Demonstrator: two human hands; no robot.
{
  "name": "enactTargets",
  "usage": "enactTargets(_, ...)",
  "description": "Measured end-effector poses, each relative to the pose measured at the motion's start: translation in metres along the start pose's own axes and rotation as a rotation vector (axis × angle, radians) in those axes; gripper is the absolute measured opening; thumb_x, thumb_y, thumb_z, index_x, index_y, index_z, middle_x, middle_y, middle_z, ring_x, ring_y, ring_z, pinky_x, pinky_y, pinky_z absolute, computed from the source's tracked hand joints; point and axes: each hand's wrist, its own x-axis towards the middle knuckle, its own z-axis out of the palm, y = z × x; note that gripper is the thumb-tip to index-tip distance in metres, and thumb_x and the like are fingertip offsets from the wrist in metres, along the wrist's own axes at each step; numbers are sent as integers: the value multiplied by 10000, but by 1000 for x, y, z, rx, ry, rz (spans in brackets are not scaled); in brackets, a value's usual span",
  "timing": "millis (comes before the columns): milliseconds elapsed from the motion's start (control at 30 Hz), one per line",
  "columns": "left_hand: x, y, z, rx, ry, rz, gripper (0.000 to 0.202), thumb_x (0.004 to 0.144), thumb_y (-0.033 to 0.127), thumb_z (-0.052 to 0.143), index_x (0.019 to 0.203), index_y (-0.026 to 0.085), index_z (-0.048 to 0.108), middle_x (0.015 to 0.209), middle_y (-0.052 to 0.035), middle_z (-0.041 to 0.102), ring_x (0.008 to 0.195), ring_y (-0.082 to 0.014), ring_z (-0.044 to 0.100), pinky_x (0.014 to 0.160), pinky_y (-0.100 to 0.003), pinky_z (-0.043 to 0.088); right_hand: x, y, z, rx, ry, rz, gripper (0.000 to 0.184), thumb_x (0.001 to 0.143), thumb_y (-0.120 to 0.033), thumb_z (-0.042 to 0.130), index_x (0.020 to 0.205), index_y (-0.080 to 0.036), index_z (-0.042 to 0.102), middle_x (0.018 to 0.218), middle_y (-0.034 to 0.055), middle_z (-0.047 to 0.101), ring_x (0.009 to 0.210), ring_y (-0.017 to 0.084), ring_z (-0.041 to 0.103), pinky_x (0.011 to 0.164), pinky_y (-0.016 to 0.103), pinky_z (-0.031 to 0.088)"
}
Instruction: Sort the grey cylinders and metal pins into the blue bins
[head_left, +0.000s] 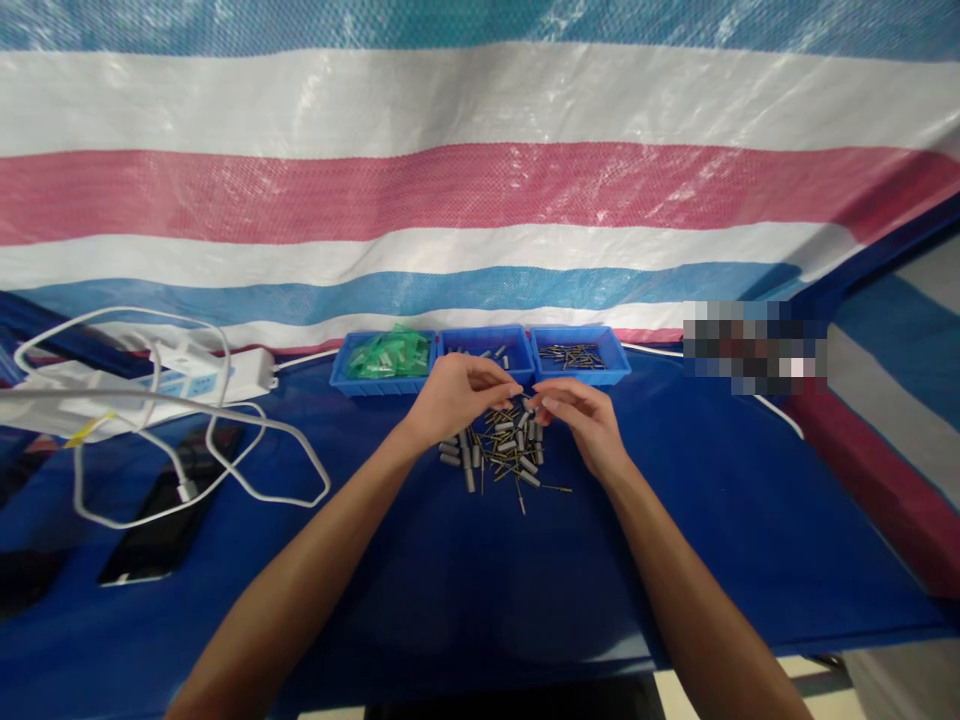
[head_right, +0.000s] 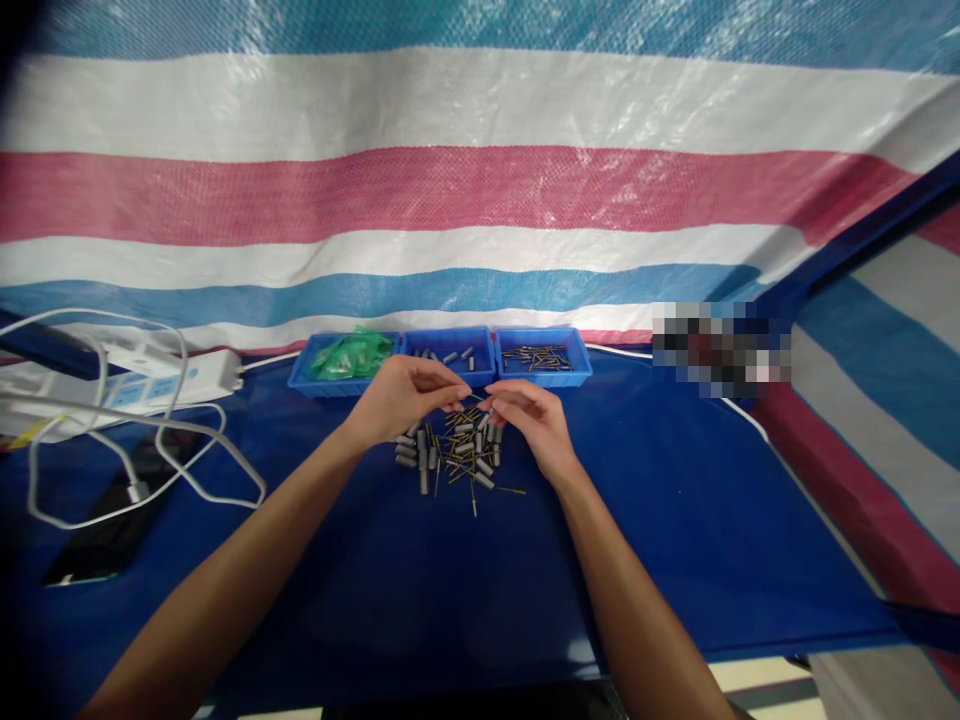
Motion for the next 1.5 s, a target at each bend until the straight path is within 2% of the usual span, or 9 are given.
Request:
enactTargets(200, 2, -4, 3, 107, 33, -13, 364, 894, 445, 724, 712, 130, 710, 631, -46, 721, 538, -104, 648, 526, -201, 497, -1, 4, 3, 43, 5, 53, 307, 807, -419, 859, 1058, -260, 781, 910, 40, 819, 708, 190, 731, 687, 335, 564)
enactTargets(367, 2, -4, 4, 255, 25, 5, 443, 937, 482, 660, 653, 144, 688, 537, -18, 664, 485, -91, 602, 511, -200, 435, 0, 7, 6, 99, 22, 76, 302, 756, -371, 907, 1011, -258, 792, 903, 31, 825, 794, 211, 770, 699, 322, 592)
enactTargets(533, 1, -4, 3, 312, 5, 18, 526, 983, 510, 567, 610, 149, 653, 513, -12, 635, 467, -84, 571, 520, -209, 413, 0, 6, 8, 129, 53, 79, 261, 733, -359, 921, 947, -258, 811, 899, 33, 830, 858, 232, 786, 710, 326, 616)
enactTargets(733, 0, -3, 2, 286, -21, 50, 422, 954, 467, 604, 687, 148, 675, 555, -13, 649, 515, -98, 579, 516, -211, 406, 1, 10, 6, 84, 69, 73, 231, 736, -374, 916, 920, -267, 827, 888, 29, 829, 785, 221, 769, 701, 343, 619)
enactTargets(967, -1, 0, 2, 244, -65, 69, 294, 909, 416, 682, 827, 141, 744, 704, -45, 742, 620, -135, 663, 579, -224, 485, 2, 11, 6, 53, 97, 79, 231, 711, -383, 926, 884, -257, 838, 839, 26, 819, 725, 213, 745, 718, 363, 623)
enactTargets(1067, -1, -1, -1, 393, -76, 76, 312, 964, 410, 626, 899, 153, 792, 760, -52, 768, 674, -155, 690, 631, -245, 505, 4, 9, 6, 7, 213, 28, 221, 708, -368, 923, 877, -252, 840, 840, 26, 817, 717, 211, 739, 735, 379, 628)
enactTargets(1233, -3, -10, -2, 899, -176, 57, 180, 915, 249, 688, 1031, 215, 822, 920, -82, 797, 847, -232, 732, 768, -314, 533, 9, 10, -2, -61, 520, -117, 249, 726, -372, 902, 919, -233, 829, 932, 45, 822, 769, 218, 744, 778, 413, 642)
enactTargets(1367, -4, -17, 6, 1096, -198, 35, 156, 909, 238, 680, 1002, 212, 802, 1016, -112, 779, 966, -280, 729, 789, -328, 536, 11, 14, -12, -121, 523, -125, 410, 746, -377, 876, 1119, -230, 792, 1127, 84, 807, 787, 222, 752, 718, 401, 640)
enactTargets(1500, -3, -19, 11, 1129, -192, 39, 117, 918, 225, 651, 908, 187, 761, 997, -112, 759, 929, -269, 722, 761, -312, 520, 11, 16, -15, -172, 491, -139, 332, 808, -363, 815, 1108, -224, 775, 1133, 89, 798, 747, 208, 739, 643, 359, 606)
